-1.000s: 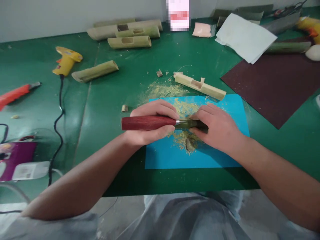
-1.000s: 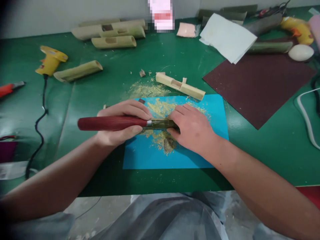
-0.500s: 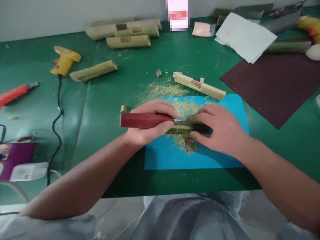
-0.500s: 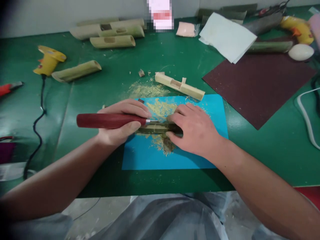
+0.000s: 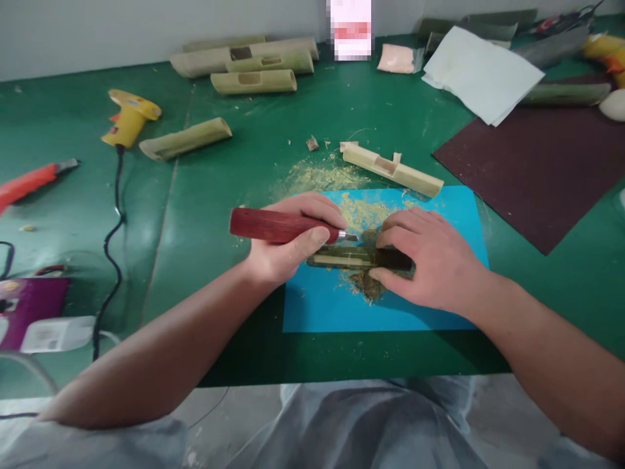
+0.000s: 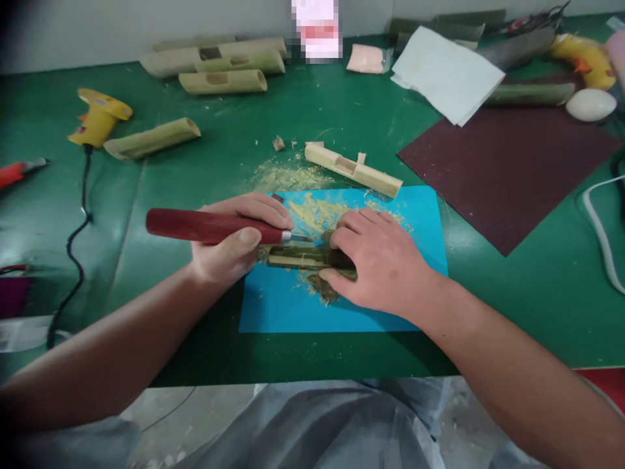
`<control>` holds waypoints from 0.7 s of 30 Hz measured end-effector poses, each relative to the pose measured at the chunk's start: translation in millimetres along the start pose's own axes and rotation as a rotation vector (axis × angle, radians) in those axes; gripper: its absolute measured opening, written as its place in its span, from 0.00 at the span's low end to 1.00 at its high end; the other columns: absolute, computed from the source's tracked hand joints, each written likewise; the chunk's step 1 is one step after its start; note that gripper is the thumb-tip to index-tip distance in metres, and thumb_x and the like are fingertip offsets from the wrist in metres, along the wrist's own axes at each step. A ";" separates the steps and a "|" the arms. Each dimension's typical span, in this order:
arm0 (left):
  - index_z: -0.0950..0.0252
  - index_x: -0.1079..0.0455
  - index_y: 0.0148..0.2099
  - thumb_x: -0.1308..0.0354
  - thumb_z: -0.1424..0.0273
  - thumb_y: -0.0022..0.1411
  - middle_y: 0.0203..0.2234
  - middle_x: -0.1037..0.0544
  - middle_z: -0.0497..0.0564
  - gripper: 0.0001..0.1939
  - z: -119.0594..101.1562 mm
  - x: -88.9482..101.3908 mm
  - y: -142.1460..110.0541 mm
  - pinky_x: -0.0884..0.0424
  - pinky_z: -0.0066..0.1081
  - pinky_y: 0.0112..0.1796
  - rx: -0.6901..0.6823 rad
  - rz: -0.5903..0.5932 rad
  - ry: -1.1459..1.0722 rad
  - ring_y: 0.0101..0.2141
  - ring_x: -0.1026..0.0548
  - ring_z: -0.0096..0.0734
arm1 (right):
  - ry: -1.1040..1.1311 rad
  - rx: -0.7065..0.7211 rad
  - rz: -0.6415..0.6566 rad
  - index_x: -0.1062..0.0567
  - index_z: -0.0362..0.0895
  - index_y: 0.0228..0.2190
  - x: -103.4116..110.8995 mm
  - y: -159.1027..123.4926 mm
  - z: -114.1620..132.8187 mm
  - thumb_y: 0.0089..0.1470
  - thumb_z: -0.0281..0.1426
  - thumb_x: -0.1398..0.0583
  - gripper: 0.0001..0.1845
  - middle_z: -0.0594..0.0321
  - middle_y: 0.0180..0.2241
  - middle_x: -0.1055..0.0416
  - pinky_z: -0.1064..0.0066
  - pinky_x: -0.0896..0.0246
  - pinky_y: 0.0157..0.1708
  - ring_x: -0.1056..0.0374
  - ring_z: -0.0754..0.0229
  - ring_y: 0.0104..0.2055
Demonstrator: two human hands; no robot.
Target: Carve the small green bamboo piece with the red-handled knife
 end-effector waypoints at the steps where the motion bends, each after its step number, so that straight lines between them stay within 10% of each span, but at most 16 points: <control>1: 0.60 0.17 0.42 0.34 0.56 0.66 0.34 0.16 0.53 0.13 -1.5 -0.6 0.3 0.23 0.38 0.40 -0.011 0.004 -0.002 0.36 0.19 0.36 | -0.009 0.001 0.010 0.22 0.44 0.41 -0.5 -0.2 0.4 0.60 0.41 0.34 0.14 0.54 0.44 0.23 0.57 0.43 0.43 0.31 0.47 0.46; 21: 0.60 0.17 0.44 0.29 0.64 0.61 0.36 0.13 0.53 0.09 -23.7 -20.7 3.4 0.17 0.33 0.41 -0.074 0.141 0.043 0.37 0.15 0.35 | -0.035 0.026 -0.013 0.21 0.43 0.40 -5.9 5.0 -1.2 0.57 0.36 0.33 0.11 0.54 0.40 0.23 0.59 0.43 0.41 0.31 0.48 0.43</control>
Point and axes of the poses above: each hand's wrist, its own y-axis towards the middle knuckle, its own x-axis out of the back of the hand, z = x × y, the point moved 10 cm from there along y, towards the middle knuckle
